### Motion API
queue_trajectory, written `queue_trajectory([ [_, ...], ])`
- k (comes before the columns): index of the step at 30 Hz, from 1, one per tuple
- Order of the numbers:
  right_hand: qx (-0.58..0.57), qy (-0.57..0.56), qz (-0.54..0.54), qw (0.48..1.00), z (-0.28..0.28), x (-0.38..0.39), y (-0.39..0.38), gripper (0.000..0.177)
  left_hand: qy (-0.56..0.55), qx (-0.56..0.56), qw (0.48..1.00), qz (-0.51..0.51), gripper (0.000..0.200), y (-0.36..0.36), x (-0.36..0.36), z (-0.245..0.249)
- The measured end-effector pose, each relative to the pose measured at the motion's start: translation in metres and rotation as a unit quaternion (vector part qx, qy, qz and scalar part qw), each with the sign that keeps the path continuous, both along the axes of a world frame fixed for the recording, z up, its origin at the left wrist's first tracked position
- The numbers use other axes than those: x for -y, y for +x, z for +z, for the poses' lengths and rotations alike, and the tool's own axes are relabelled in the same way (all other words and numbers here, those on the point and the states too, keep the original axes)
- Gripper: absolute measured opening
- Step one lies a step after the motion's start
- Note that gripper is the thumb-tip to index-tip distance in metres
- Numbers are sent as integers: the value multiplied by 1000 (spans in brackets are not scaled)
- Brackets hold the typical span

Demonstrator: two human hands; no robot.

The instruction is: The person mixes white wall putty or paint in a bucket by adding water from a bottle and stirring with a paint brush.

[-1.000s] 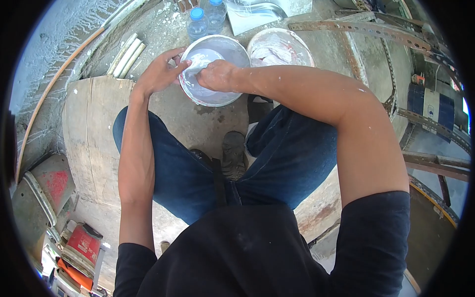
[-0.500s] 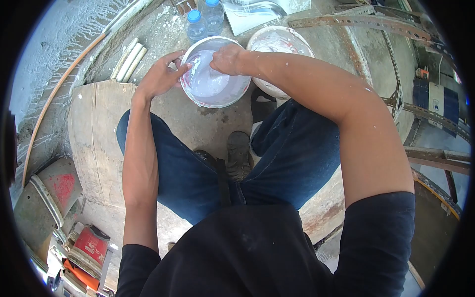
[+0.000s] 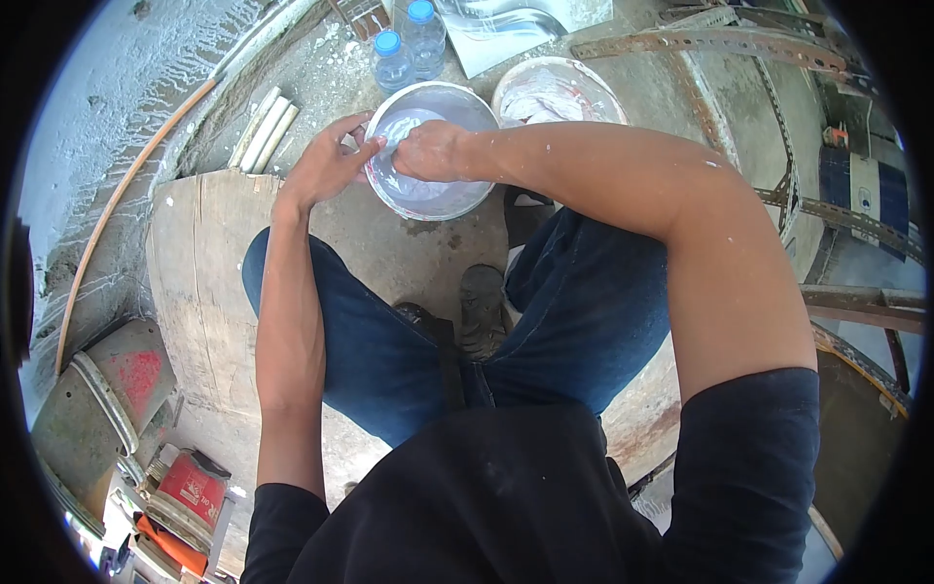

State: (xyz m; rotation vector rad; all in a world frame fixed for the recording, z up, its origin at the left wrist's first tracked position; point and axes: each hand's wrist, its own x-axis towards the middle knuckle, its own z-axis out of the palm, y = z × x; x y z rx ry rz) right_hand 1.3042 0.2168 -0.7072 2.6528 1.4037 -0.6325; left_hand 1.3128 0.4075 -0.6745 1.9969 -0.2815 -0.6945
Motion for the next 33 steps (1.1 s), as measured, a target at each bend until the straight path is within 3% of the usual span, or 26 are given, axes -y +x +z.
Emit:
queue_trajectory([
  [6,-71,-55,68,994,2,5,-16,15,8,15,1000,-5,40,0,0,0],
  [15,-15,-175,-20,984,20,15,27,19,8,-3,1000,-6,38,1,0,-2],
  [21,42,-113,-64,991,21,2,29,18,2,29,999,-15,37,4,-3,-14],
  [27,40,-11,-25,999,8,-4,4,14,-3,36,999,-11,37,5,-4,-16],
  [33,-46,-31,61,997,2,-3,-16,13,9,6,1000,-5,38,6,-3,-9],
])
